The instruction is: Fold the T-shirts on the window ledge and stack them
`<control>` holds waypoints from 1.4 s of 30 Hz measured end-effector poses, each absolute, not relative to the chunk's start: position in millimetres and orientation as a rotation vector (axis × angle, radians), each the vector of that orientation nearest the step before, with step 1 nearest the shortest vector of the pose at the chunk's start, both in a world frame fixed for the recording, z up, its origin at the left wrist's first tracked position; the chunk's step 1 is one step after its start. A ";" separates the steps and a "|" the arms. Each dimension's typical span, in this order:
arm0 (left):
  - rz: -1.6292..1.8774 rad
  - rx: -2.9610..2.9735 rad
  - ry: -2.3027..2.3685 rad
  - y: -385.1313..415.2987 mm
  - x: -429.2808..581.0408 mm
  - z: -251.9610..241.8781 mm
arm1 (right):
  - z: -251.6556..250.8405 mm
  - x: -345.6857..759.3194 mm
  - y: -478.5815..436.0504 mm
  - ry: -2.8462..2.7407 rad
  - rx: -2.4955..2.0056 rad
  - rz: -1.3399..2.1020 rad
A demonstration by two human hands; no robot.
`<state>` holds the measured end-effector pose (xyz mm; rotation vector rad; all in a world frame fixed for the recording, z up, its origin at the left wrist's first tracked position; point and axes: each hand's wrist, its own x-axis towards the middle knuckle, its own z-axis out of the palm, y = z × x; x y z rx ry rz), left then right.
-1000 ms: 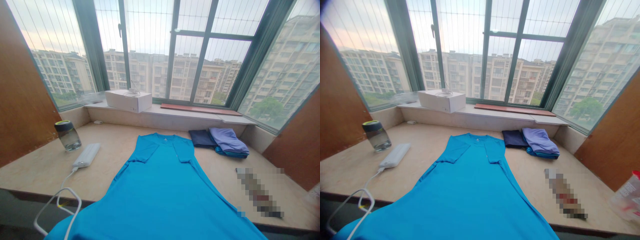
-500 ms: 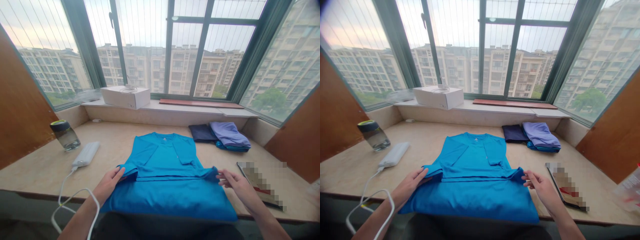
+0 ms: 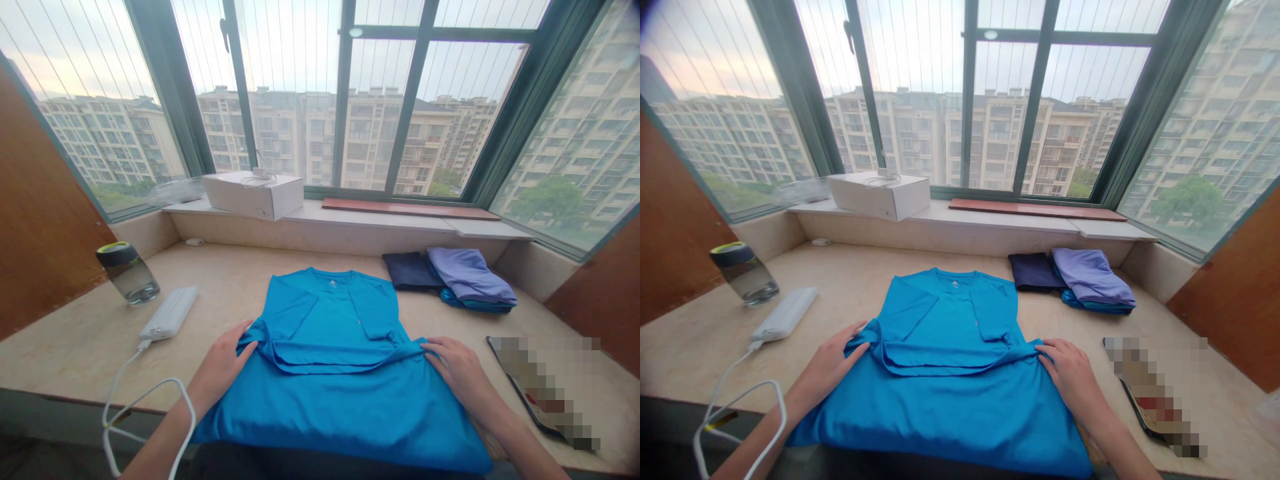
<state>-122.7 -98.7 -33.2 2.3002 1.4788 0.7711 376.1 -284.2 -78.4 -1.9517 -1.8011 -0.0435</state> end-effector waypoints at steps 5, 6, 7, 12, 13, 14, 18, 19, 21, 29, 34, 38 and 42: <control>0.840 2.152 1.559 -97.3 -114.2 -14.9 | -81.6 371.7 -288.4 -1.637 -1.867 0.086; 0.865 2.114 1.564 -95.1 -114.0 -10.4 | -79.1 371.9 -288.1 -1.585 -1.843 0.125; 0.892 2.065 1.574 -91.6 -114.0 -6.0 | -75.4 373.0 -286.7 -1.527 -1.824 0.156; 1.038 1.796 1.698 -50.1 -109.6 14.3 | -46.0 389.9 -251.2 -1.345 -1.730 0.208; 1.075 1.792 1.732 -37.3 -106.5 17.3 | -40.0 394.5 -237.9 -1.342 -1.709 0.196; 1.097 1.815 1.776 -23.6 -102.4 19.5 | -34.6 399.0 -223.0 -1.345 -1.693 0.171; 0.891 2.041 1.969 30.7 -81.3 16.7 | -21.5 412.0 -156.5 -1.379 -1.704 0.043; 0.817 2.074 1.991 42.1 -76.2 13.1 | -20.6 413.5 -141.0 -1.402 -1.715 0.032; 0.722 2.106 1.998 60.6 -67.9 4.0 | -21.5 414.5 -114.2 -1.456 -1.728 0.038; 0.681 2.201 1.995 101.6 -53.9 -11.2 | -24.5 402.5 -70.7 -1.593 -1.700 -0.022; 0.666 2.240 2.000 113.0 -44.5 -10.2 | -14.6 389.1 -77.9 -1.683 -1.726 -0.064; 0.581 2.383 1.891 89.8 -38.0 -7.7 | -12.4 378.0 -94.3 -1.761 -1.733 -0.033; 0.469 2.592 1.560 24.0 -47.0 0.6 | -20.3 369.5 -136.8 -1.876 -1.711 0.051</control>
